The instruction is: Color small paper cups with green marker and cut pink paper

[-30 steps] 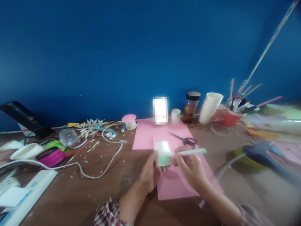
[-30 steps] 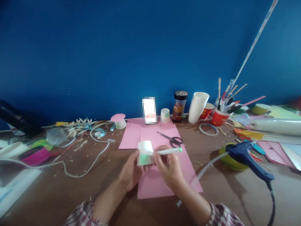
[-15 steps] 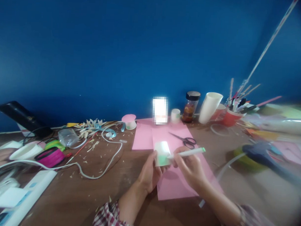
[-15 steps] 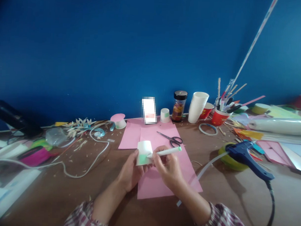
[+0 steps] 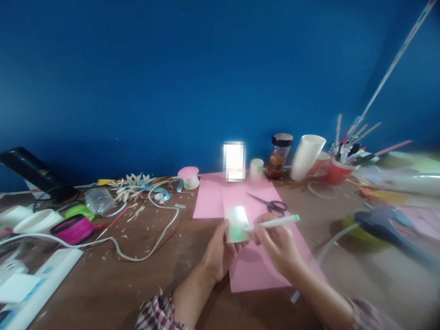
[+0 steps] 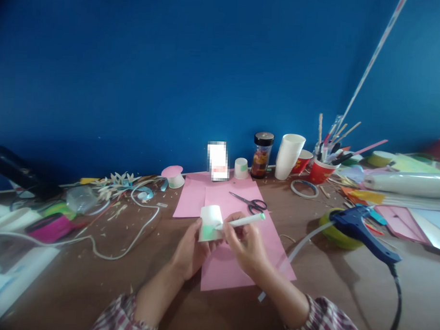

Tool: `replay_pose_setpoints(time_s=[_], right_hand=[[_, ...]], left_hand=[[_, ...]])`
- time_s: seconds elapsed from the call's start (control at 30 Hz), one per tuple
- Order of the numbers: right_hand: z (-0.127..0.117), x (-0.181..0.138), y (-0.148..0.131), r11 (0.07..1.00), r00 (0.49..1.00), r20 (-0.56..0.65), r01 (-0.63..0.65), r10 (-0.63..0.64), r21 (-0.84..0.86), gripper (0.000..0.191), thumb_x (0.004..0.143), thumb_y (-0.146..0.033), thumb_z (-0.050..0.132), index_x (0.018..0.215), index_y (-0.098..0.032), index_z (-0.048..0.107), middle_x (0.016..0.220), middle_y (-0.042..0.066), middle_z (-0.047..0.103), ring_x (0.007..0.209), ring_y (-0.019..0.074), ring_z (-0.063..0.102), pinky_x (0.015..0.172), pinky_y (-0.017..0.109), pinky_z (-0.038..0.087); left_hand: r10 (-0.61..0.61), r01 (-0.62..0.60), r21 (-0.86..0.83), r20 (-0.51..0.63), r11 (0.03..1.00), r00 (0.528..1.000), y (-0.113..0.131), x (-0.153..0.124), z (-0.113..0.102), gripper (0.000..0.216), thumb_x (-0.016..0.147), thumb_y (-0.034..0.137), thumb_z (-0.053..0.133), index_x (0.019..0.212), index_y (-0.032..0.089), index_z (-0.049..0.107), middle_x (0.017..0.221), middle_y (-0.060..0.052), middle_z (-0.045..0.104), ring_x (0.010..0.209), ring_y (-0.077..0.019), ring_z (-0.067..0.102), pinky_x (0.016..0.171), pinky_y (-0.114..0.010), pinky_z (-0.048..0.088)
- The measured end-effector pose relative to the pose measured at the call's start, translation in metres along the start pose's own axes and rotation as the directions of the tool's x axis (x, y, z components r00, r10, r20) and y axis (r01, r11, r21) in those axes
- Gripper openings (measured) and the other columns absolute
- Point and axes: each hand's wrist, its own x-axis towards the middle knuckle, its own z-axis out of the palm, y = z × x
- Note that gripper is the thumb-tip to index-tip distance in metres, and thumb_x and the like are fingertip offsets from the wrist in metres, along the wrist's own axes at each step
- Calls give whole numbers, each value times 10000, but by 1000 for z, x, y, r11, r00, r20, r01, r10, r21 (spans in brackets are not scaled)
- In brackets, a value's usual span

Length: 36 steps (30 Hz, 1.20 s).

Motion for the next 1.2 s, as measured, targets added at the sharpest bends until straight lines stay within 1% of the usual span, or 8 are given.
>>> replay_pose_setpoints(time_s=[0.1,0.17,0.4,0.53,0.67,0.87,1.03,1.2], right_hand=[[0,-1,-1,1000,999,49,-5,5,8,150,866,-295,530,769,-181,539,598,-20,561,523,108,534,484,214,412],[0,-2,-3,1000,999,53,-3,2,17,121,860,-268,528,775,-182,539,596,-23,569,517,103,537,480,207,408],[1,-1,-9,1000,999,-21,29,-29,-10,122,857,-267,526,768,-185,544,581,-25,557,516,107,535,477,212,414],[1,1,-6,1000,1000,10,5,-5,1,124,865,-274,530,784,-181,545,599,-20,565,534,110,541,485,213,417],[0,1,-2,1000,998,65,22,-21,-6,120,874,-262,528,791,-179,552,652,-2,594,579,119,571,513,220,428],[0,0,-1,1000,1000,28,-8,8,15,115,858,-287,550,813,-181,553,629,-7,580,564,123,554,496,221,421],[-1,-1,-6,1000,996,93,15,-13,-16,117,854,-249,531,764,-177,546,630,2,593,562,122,562,500,223,411],[-1,0,-6,1000,998,65,18,-18,-3,109,864,-255,528,793,-177,555,641,0,599,568,122,570,500,218,417]], left_hand=[[-13,13,-17,-34,1000,999,0,1,-1,336,872,397,499,875,102,660,780,-73,672,688,-165,595,756,-294,440],[-27,27,-11,-58,1000,998,0,1,-1,337,870,399,505,863,101,662,763,-70,668,664,-157,591,752,-289,443],[-34,34,-25,0,999,999,2,-2,3,356,893,384,464,906,89,662,833,-92,681,741,-172,610,803,-300,450],[-25,25,-24,-4,999,1000,2,-2,4,347,896,375,463,914,89,659,841,-95,682,743,-173,608,790,-302,451],[-16,15,-30,-34,999,999,2,-1,2,334,888,376,478,901,94,657,806,-84,677,732,-177,605,785,-307,450],[-37,37,-22,-1,999,999,0,-1,0,322,889,371,486,937,102,658,808,-75,685,701,-166,604,765,-297,448],[-33,33,-22,-33,999,999,1,0,1,327,895,363,473,895,96,661,830,-85,693,738,-177,621,808,-310,452],[-26,26,-27,-4,999,1000,2,0,3,325,898,351,472,944,90,660,857,-92,696,777,-180,628,834,-309,455]])
